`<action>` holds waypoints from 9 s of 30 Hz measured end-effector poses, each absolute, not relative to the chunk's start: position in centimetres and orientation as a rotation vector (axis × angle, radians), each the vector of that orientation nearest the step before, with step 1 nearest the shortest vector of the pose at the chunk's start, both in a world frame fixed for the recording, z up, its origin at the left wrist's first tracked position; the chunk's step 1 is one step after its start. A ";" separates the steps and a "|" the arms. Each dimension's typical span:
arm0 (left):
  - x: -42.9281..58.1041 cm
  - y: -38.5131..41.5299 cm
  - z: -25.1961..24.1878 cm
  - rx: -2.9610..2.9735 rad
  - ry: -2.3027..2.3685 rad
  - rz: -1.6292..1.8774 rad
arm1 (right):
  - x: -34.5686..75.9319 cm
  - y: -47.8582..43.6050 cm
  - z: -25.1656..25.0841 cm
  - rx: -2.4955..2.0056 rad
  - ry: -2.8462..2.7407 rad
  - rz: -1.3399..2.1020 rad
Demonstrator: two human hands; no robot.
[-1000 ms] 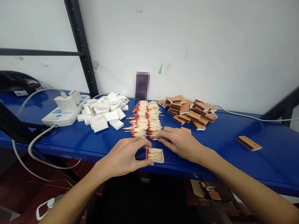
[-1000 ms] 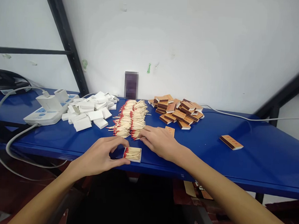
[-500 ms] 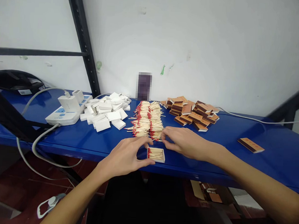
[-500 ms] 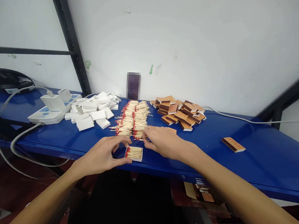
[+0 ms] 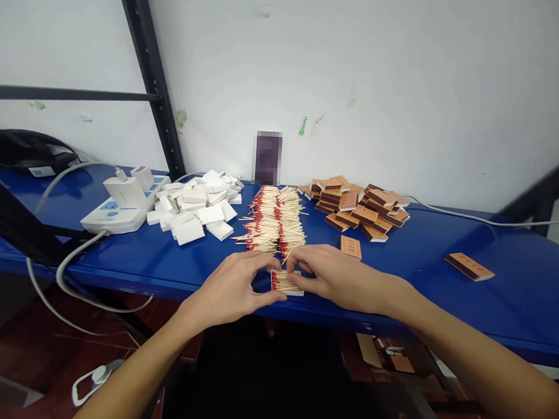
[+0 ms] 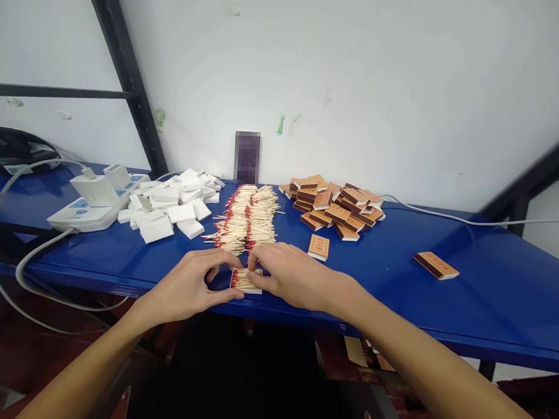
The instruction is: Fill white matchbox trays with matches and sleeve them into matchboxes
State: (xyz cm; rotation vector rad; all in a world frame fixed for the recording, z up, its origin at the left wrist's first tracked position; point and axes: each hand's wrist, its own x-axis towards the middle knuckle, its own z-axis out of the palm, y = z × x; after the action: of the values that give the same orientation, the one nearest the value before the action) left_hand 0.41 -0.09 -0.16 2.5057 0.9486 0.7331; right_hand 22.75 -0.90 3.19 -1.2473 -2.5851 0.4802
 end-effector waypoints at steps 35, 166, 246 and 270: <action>0.0 -0.3 -0.7 2.680 0.959 0.696 | 28.7 -2.7 0.5 -1.551 -2.223 -0.261; -2.0 0.3 0.8 2.670 0.610 0.467 | 24.5 2.2 1.3 -1.182 -2.796 -0.515; -1.2 0.1 -0.4 2.687 1.008 0.575 | 24.0 1.3 1.5 -1.198 -2.530 0.444; -1.2 0.0 -0.1 2.633 1.038 0.556 | 23.5 1.4 3.6 -1.314 -2.755 0.482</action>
State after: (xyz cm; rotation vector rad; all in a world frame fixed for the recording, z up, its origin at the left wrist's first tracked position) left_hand -1.23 0.02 -0.14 2.6325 1.0377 0.5558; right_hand 23.54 1.38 3.65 -1.3135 -2.7554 0.4818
